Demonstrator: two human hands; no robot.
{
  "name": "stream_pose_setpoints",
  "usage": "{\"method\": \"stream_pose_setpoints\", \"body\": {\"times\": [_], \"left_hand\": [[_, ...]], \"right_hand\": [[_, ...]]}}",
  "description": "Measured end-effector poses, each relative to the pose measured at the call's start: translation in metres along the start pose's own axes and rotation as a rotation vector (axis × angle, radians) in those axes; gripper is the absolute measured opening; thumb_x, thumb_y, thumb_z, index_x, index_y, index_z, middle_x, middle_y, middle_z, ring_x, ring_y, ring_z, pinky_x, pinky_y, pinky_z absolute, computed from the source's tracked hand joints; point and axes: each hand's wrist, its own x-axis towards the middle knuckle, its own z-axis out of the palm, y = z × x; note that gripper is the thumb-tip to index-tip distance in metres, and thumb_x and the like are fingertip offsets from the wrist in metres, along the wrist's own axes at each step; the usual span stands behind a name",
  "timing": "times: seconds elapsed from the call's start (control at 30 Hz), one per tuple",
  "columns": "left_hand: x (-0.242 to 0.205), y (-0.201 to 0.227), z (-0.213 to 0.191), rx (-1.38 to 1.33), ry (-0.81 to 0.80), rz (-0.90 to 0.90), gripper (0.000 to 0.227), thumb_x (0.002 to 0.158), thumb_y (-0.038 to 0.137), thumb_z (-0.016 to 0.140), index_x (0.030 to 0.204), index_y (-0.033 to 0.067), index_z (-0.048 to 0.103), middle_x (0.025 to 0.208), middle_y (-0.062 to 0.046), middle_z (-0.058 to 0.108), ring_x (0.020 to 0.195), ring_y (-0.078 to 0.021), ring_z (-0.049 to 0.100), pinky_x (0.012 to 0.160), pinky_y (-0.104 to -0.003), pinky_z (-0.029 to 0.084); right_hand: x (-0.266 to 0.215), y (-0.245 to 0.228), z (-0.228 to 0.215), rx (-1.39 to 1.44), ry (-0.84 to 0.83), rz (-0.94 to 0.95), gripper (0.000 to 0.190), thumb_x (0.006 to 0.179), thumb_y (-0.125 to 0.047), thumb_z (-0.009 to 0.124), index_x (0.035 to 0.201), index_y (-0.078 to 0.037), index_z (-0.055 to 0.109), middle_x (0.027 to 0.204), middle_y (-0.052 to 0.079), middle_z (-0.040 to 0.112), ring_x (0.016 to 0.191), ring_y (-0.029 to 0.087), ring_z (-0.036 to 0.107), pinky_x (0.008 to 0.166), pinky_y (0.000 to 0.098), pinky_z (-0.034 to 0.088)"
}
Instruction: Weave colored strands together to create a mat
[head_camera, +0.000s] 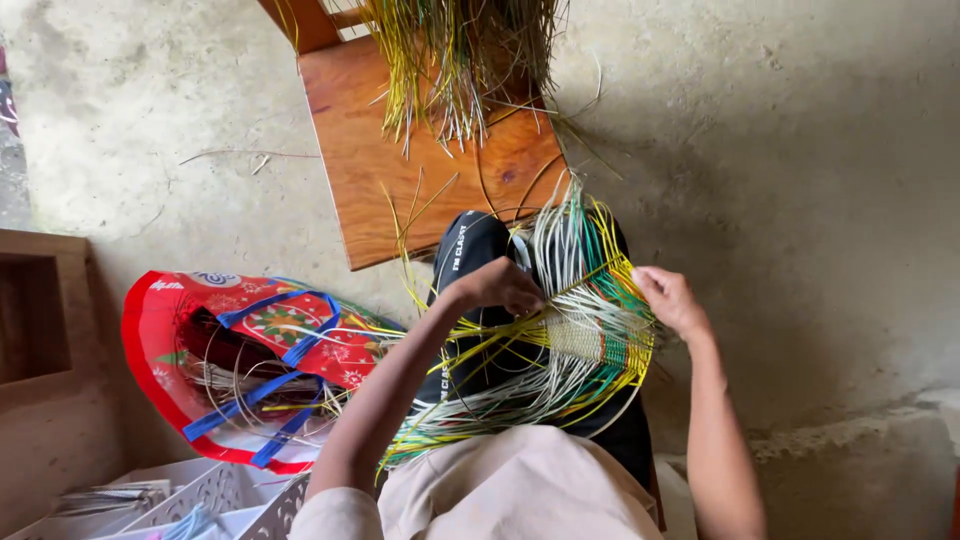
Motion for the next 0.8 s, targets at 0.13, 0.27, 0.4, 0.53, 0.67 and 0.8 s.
{"method": "stream_pose_setpoints", "body": {"times": [0.13,0.27,0.4,0.53,0.67,0.8], "left_hand": [[0.005,0.003,0.006,-0.122,0.005,0.027,0.021,0.076,0.013,0.089,0.095,0.0059,0.082,0.069,-0.011,0.075,0.061,-0.016,0.073,0.058,-0.028,0.062],[0.005,0.005,0.012,-0.117,0.044,0.037,0.021,0.075,0.011,0.089,0.094,0.0053,0.081,0.073,-0.012,0.076,0.064,-0.0164,0.073,0.063,-0.026,0.061],[0.001,-0.008,0.014,-0.091,0.096,0.036,0.017,0.077,0.011,0.088,0.092,0.0065,0.081,0.072,-0.012,0.076,0.063,-0.0172,0.074,0.061,-0.027,0.062],[0.0,-0.035,0.009,-0.104,0.156,0.069,0.014,0.079,0.011,0.086,0.092,0.0091,0.081,0.07,-0.009,0.076,0.058,-0.0162,0.074,0.056,-0.027,0.061],[-0.03,-0.017,0.008,-0.241,0.163,0.143,0.015,0.084,0.005,0.08,0.097,0.0006,0.075,0.079,-0.013,0.076,0.068,-0.0174,0.072,0.065,-0.03,0.061],[-0.018,-0.045,0.024,-0.039,0.306,0.213,0.018,0.079,0.015,0.085,0.094,0.0075,0.078,0.076,-0.013,0.075,0.069,-0.0212,0.074,0.066,-0.036,0.059]], "right_hand": [[0.067,0.018,-0.005,0.124,-0.109,0.216,0.048,0.107,-0.053,0.06,0.103,-0.008,0.072,0.099,0.015,0.066,0.1,0.029,0.06,0.092,0.0464,0.047],[0.133,-0.025,0.007,0.063,-0.372,0.295,0.073,0.093,-0.076,0.064,0.114,-0.007,0.077,0.122,0.025,0.07,0.125,0.043,0.059,0.107,0.0565,0.043],[0.15,-0.135,0.044,0.175,-0.575,0.219,0.053,0.087,-0.06,0.079,0.082,-0.007,0.08,0.084,0.011,0.077,0.078,0.022,0.069,0.078,0.0348,0.055],[0.146,-0.222,0.058,0.552,-0.555,0.124,0.025,0.081,-0.022,0.088,0.093,-0.007,0.073,0.092,0.006,0.074,0.085,0.019,0.069,0.083,0.0365,0.055],[0.157,-0.242,0.074,0.509,-0.682,-0.083,0.027,0.075,-0.004,0.089,0.095,-0.005,0.071,0.089,0.005,0.075,0.083,0.014,0.072,0.073,0.0345,0.062],[0.154,-0.294,0.083,0.516,-0.74,-0.115,0.028,0.081,-0.005,0.085,0.103,0.004,0.07,0.089,0.016,0.072,0.079,0.027,0.07,0.078,0.047,0.062]]}}
